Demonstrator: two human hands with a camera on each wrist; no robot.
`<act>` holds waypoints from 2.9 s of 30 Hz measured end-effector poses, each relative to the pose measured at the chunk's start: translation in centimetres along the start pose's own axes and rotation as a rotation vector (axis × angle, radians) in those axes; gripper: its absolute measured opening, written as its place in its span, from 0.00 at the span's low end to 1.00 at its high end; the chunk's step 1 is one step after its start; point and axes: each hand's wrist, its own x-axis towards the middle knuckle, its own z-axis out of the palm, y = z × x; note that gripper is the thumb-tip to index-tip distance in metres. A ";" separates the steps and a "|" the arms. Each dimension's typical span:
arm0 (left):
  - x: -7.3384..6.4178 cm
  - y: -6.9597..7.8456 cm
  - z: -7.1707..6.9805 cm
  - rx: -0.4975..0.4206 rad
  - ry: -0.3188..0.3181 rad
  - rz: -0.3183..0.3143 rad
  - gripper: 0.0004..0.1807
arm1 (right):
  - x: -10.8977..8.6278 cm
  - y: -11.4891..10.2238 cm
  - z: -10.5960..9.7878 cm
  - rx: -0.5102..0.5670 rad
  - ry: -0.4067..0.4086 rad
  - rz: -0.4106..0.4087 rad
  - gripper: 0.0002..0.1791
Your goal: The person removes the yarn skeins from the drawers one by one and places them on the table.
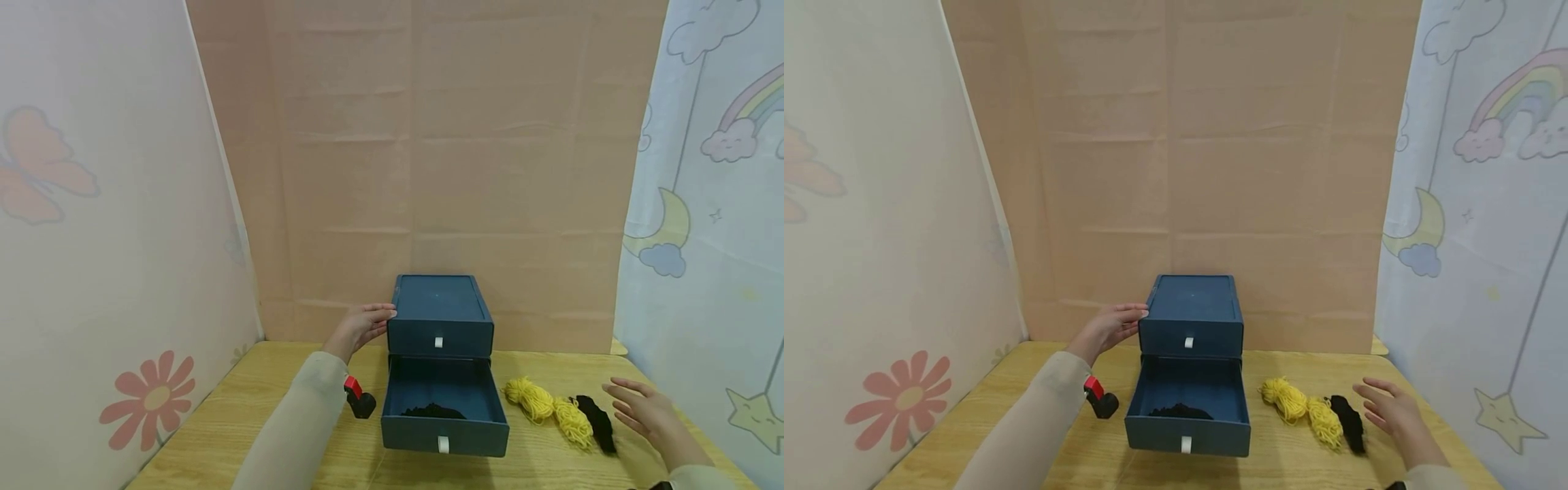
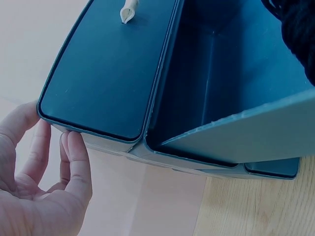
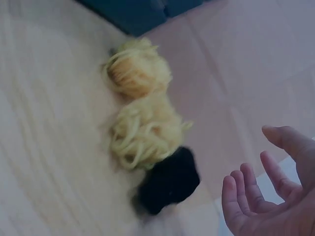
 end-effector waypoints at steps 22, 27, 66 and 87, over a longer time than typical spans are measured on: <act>-0.1 0.1 -0.1 0.019 -0.004 -0.010 0.17 | -5.5 -8.0 13.4 -0.048 -0.218 -0.387 0.21; -0.2 0.2 0.0 0.018 0.003 -0.011 0.17 | -6.9 -8.8 16.0 -0.086 -0.285 -0.408 0.27; -0.3 0.4 0.0 0.013 0.004 -0.016 0.15 | -3.6 -10.2 23.8 -0.533 -0.663 -0.183 0.15; -0.7 0.6 0.2 0.017 0.009 -0.008 0.15 | -3.6 -10.1 24.4 -0.628 -0.707 -0.196 0.16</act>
